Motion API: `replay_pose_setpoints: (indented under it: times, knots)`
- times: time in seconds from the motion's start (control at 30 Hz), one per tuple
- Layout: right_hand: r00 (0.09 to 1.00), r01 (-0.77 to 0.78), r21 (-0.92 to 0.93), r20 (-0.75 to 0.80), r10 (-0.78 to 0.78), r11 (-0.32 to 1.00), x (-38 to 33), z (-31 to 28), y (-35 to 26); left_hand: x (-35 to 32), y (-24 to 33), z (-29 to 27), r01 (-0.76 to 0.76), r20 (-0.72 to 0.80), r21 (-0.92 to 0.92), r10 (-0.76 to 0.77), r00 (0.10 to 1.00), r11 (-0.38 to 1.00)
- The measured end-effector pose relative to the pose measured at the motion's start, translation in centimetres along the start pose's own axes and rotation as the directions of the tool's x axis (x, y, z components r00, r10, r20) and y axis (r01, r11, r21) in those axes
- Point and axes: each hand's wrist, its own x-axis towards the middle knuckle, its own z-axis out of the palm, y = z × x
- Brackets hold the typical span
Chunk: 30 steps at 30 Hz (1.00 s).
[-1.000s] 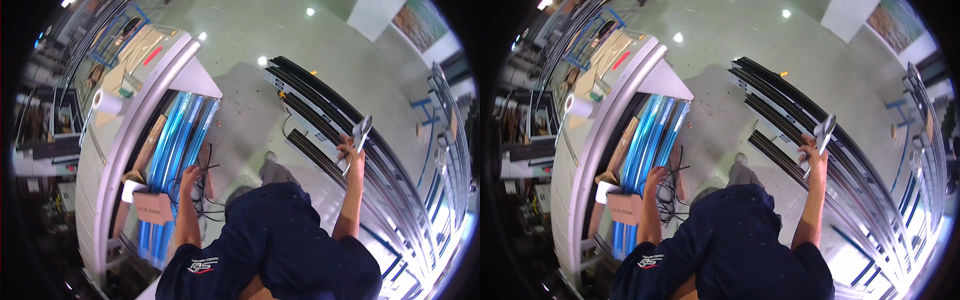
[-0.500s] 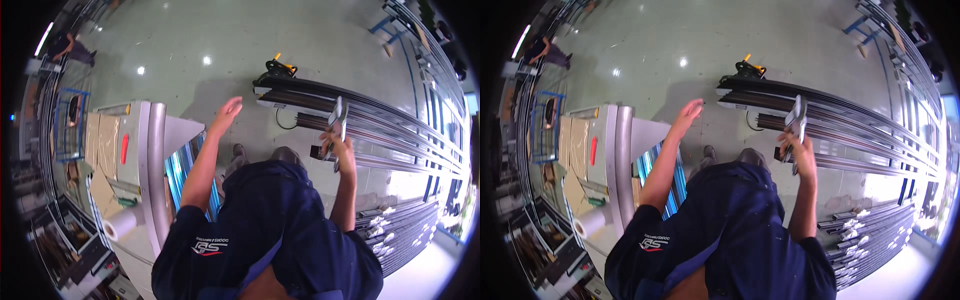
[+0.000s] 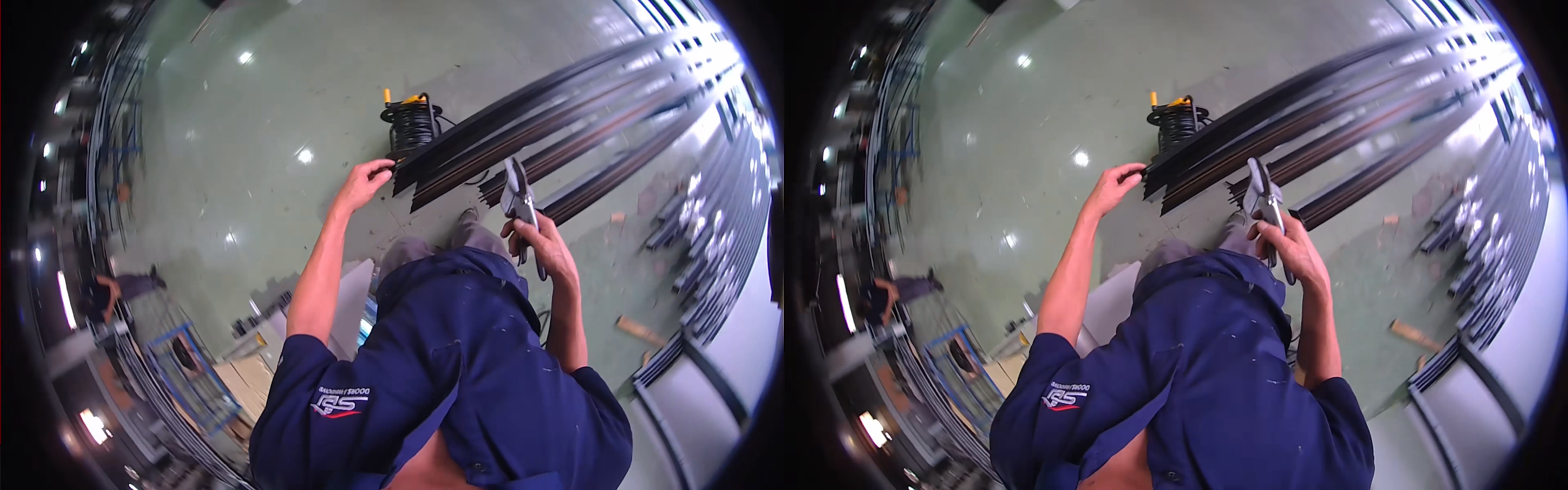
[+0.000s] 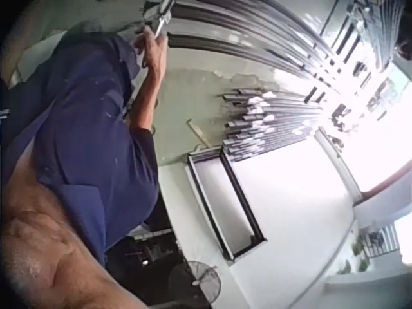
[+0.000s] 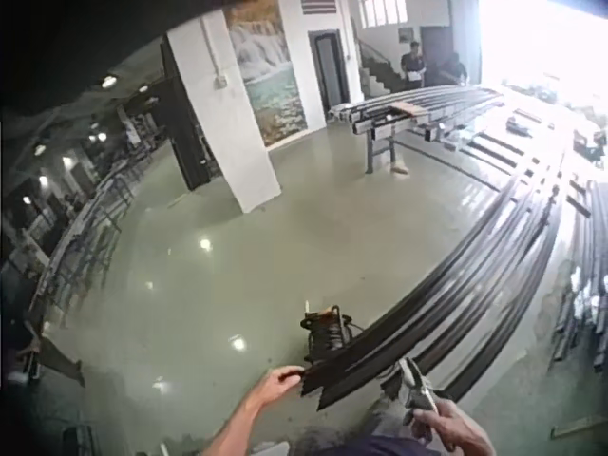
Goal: The person cuts the protective wrapping from metal frame beams using shears, prepares a utility knife blade at a workbench, trims the frame ends with the blade, and unrolls a rubber gasket from a spool to insert it into the grooves of the metal frames by hand.
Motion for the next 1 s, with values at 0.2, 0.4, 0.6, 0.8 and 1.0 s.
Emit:
replay_pose_setpoints:
  times: [0.2,0.4,0.6,0.8,1.0]
  knots:
    - [0.933,0.108,0.204,-0.358,-0.029,0.973,0.6,0.6,1.3,3.1,0.4,-2.3,0.052,0.265,0.076,-0.071,0.962,0.996]
    - [0.779,0.135,0.175,-0.627,0.005,0.975,0.2,6.4,1.7,5.6,-1.6,-2.8,0.011,0.483,-0.003,-0.008,0.875,1.0]
    - [0.599,0.232,0.439,-0.767,0.229,0.868,-0.3,16.7,3.8,7.5,-1.8,-3.3,-0.043,0.663,-0.056,0.07,0.745,0.997]
    - [0.446,0.301,0.532,-0.812,0.376,0.791,-0.3,24.4,6.0,9.8,-0.1,-3.8,-0.233,0.767,-0.001,0.15,0.624,0.972]
    - [-0.024,0.47,0.372,-0.901,0.433,0.8,1.2,30.7,8.9,12.3,-0.9,-3.7,-0.222,0.891,0.031,0.074,0.447,0.974]
